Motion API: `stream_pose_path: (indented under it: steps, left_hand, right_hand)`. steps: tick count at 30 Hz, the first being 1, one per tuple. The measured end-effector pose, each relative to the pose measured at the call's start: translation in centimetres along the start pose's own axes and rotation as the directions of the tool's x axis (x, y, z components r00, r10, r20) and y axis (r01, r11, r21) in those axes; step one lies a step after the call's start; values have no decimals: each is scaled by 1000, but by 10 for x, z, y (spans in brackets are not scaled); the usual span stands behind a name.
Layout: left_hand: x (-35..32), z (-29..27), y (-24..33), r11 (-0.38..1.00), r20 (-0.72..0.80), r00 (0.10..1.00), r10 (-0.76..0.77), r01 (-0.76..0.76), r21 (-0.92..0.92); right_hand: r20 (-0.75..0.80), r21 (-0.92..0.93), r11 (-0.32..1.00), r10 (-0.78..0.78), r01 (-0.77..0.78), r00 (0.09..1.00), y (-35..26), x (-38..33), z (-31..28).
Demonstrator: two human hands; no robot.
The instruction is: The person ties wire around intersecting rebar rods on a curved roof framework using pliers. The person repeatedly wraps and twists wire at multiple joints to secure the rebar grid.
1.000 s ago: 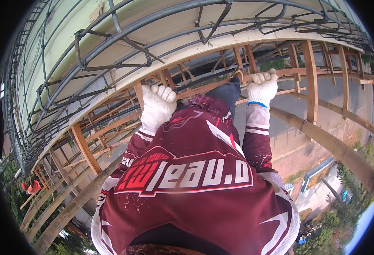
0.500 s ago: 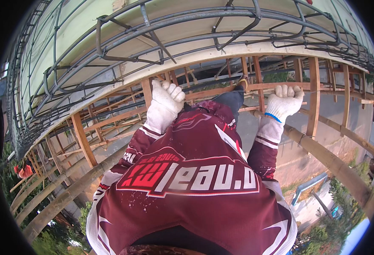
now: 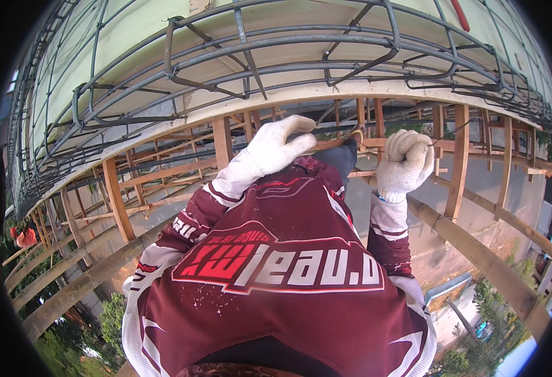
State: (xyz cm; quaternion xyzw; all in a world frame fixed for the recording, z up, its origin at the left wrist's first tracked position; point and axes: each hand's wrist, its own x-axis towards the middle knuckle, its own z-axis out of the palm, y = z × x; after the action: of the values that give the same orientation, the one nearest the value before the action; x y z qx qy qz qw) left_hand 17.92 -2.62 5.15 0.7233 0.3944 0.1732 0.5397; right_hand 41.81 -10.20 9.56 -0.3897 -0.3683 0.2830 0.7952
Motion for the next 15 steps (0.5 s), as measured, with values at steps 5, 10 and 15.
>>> stream_pose_path:
  steps: [5,10,15]
  left_hand:
    - [7,21,21,917,43,947,319,-320,239]
    - [8,23,11,984,87,988,127,-137,116]
    - [-1,10,3,969,-48,986,161,-149,196]
  right_hand:
    - [75,270,960,54,-72,996,12,-13,39]
    - [1,408,909,90,-82,996,-14,17,34]
    - [-237,118,985,153,-128,959,-26,45,2]
